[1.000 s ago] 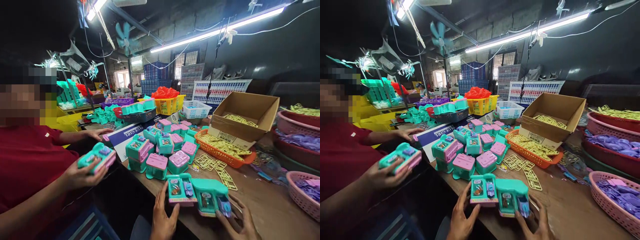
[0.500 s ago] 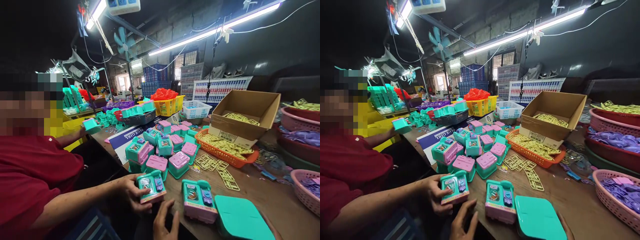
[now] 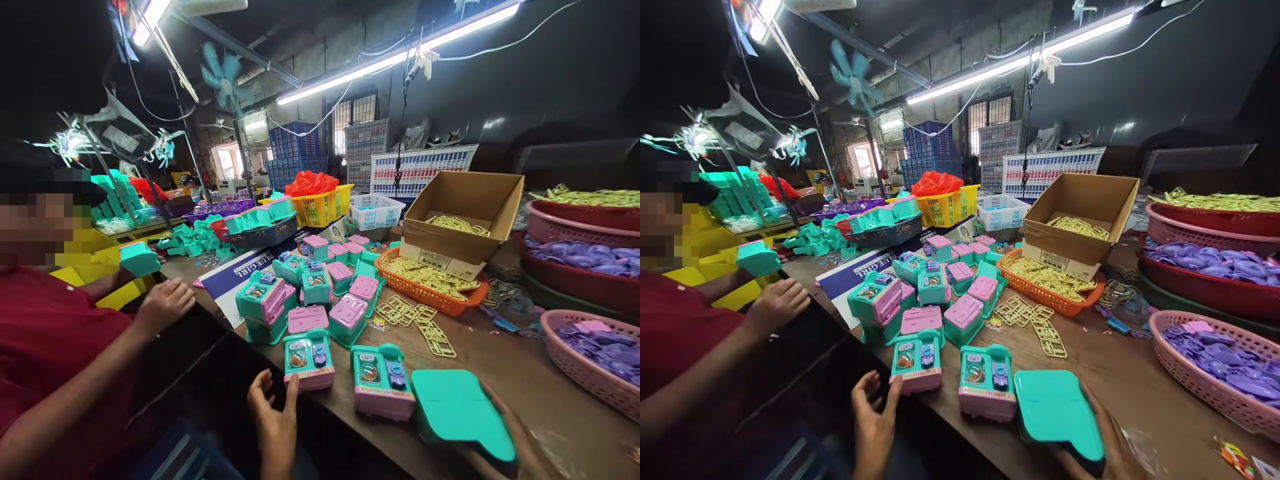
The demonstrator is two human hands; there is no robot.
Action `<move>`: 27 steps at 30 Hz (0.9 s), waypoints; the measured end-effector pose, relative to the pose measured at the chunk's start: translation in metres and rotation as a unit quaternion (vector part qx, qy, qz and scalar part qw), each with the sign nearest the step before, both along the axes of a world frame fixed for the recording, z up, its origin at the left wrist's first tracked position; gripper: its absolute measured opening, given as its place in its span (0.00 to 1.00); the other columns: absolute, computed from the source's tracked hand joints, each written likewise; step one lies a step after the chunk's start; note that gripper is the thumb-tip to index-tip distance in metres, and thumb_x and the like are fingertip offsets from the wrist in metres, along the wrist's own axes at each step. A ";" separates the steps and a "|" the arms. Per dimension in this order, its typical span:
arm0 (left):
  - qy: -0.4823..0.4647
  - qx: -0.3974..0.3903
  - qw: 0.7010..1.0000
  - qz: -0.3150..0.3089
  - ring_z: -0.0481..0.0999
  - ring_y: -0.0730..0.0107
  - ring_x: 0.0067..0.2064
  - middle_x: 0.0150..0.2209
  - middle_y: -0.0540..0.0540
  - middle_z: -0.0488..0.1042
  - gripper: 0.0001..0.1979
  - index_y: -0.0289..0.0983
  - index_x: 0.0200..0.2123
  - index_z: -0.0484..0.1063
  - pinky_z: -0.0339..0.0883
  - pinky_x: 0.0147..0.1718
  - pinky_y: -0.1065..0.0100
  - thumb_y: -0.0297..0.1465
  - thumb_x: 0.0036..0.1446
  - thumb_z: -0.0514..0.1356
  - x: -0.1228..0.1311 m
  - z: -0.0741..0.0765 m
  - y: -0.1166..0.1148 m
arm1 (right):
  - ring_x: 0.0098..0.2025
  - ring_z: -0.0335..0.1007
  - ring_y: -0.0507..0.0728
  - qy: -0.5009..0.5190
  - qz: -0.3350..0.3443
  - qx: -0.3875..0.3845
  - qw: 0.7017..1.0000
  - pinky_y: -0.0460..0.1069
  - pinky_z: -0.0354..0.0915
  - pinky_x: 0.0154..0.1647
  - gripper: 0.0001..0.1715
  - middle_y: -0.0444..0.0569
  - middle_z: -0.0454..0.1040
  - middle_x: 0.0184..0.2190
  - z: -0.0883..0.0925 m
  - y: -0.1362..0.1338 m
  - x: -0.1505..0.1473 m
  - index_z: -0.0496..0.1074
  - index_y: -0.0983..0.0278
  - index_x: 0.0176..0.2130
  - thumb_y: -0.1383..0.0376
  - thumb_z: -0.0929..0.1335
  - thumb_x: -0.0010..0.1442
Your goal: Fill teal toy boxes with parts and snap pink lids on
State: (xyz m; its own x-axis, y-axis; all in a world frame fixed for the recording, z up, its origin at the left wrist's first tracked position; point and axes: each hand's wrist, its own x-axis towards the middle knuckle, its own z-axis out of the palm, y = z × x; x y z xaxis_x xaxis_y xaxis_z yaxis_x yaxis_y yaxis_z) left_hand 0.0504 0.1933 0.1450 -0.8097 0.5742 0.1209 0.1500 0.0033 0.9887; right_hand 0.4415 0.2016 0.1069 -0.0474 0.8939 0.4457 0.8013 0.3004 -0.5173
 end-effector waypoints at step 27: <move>-0.014 -0.033 0.970 -0.240 0.73 0.44 0.60 0.55 0.32 0.76 0.35 0.37 0.53 0.69 0.61 0.63 0.47 0.53 0.47 0.64 0.021 0.022 0.014 | 0.24 0.71 0.60 0.183 -0.093 -0.310 0.928 0.52 0.73 0.25 0.43 0.52 0.70 0.19 0.107 0.025 -0.014 0.69 0.62 0.21 0.26 0.65 0.48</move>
State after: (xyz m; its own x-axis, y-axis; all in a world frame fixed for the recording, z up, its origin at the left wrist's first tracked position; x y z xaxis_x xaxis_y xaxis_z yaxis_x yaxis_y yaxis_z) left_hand 0.0713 0.2073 0.1674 -0.4505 0.8912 0.0524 0.1221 0.0034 0.9925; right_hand 0.4279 0.2268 0.2134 0.1862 0.9615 -0.2022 0.5466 -0.2724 -0.7918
